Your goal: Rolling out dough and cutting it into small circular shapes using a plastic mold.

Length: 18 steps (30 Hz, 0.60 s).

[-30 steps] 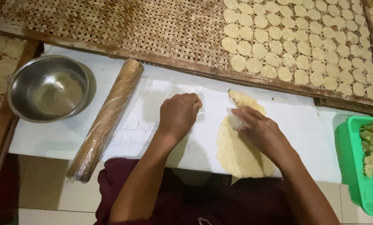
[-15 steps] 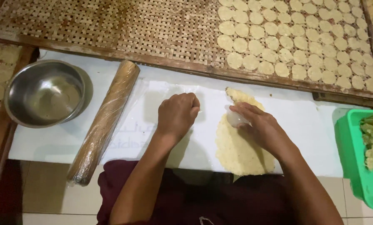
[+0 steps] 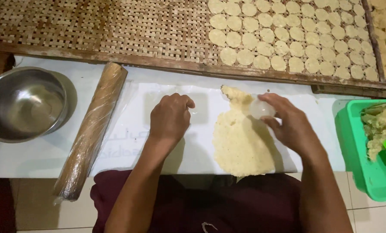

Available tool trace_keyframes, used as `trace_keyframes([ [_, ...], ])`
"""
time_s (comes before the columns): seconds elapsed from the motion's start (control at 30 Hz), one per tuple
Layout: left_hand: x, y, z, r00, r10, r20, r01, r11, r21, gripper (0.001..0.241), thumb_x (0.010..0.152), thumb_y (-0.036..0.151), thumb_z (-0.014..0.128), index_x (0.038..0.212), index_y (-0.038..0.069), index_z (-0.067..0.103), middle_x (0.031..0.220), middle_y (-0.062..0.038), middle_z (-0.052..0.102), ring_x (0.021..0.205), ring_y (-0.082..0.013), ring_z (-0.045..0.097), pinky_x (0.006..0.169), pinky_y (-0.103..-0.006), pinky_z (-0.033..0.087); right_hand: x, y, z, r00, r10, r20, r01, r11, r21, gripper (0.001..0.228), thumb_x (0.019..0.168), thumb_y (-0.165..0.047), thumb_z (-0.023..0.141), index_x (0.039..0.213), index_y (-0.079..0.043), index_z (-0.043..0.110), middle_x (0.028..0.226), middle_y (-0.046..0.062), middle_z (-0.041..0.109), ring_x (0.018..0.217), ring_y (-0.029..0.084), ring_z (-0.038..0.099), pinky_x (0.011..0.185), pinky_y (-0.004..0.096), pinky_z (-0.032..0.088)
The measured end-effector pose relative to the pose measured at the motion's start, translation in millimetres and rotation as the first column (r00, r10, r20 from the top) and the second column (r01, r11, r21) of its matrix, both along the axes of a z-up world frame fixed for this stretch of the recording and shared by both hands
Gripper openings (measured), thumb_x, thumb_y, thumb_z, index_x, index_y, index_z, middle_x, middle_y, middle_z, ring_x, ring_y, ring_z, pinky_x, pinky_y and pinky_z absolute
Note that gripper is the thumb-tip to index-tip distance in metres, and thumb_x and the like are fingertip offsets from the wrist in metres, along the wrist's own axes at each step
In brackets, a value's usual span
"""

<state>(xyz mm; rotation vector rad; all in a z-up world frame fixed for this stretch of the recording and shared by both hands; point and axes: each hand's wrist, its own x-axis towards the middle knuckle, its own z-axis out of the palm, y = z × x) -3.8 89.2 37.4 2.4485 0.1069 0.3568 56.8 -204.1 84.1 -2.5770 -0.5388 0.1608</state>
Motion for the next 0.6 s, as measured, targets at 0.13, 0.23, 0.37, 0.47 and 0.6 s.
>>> trace_keyframes([
  [0.13,1,1,0,0.998,0.006,-0.064,-0.004,1.0,0.019,0.019,0.087,0.002,0.062,0.09,0.013,0.078,0.095,-0.008,0.074,0.09,-0.0305,0.069,0.079,-0.0455,0.056,-7,26,-2,0.987,0.087,-0.137,-0.097,0.993,-0.065,0.061,0.086,-0.012,0.073,0.142,-0.028,0.057,0.153,0.004,0.051,0.127,0.031,0.06,0.1,0.043,0.055],
  [0.23,0,1,0,1.0,-0.001,-0.02,0.001,1.0,0.021,0.016,0.081,0.003,0.067,0.091,0.01,0.077,0.091,-0.009,0.073,0.089,-0.0323,0.068,0.077,-0.0465,0.055,-8,31,-4,0.982,0.182,-0.047,-0.186,0.973,-0.136,0.062,0.086,-0.016,0.073,0.144,-0.027,0.054,0.151,0.004,0.053,0.126,0.034,0.062,0.101,0.044,0.056],
  [0.37,-1,2,-1,1.0,0.015,-0.001,-0.015,0.998,0.063,0.018,0.084,0.001,0.066,0.094,0.011,0.078,0.093,-0.009,0.073,0.088,-0.0326,0.068,0.076,-0.0473,0.055,-7,37,-8,0.973,0.205,-0.102,-0.219,0.965,-0.144,0.06,0.088,-0.015,0.071,0.144,-0.029,0.052,0.155,0.004,0.05,0.12,0.032,0.065,0.1,0.043,0.056],
  [0.47,0,1,-1,1.0,0.016,-0.019,-0.014,0.998,0.062,0.018,0.086,0.001,0.066,0.097,0.01,0.078,0.094,-0.01,0.074,0.087,-0.0315,0.069,0.076,-0.047,0.056,-8,41,-9,0.972,0.21,-0.108,-0.227,0.958,-0.178,0.061,0.088,-0.016,0.07,0.145,-0.03,0.051,0.155,0.004,0.048,0.118,0.032,0.066,0.098,0.044,0.056],
  [0.6,-1,0,0,1.0,0.018,-0.014,-0.017,0.997,0.072,0.02,0.085,0.0,0.065,0.095,0.009,0.079,0.093,-0.012,0.075,0.086,-0.0331,0.069,0.075,-0.0475,0.055,-10,47,-8,0.974,0.203,-0.103,-0.221,0.952,-0.212,0.061,0.088,-0.016,0.07,0.144,-0.03,0.052,0.154,0.003,0.049,0.117,0.032,0.066,0.096,0.044,0.058],
])
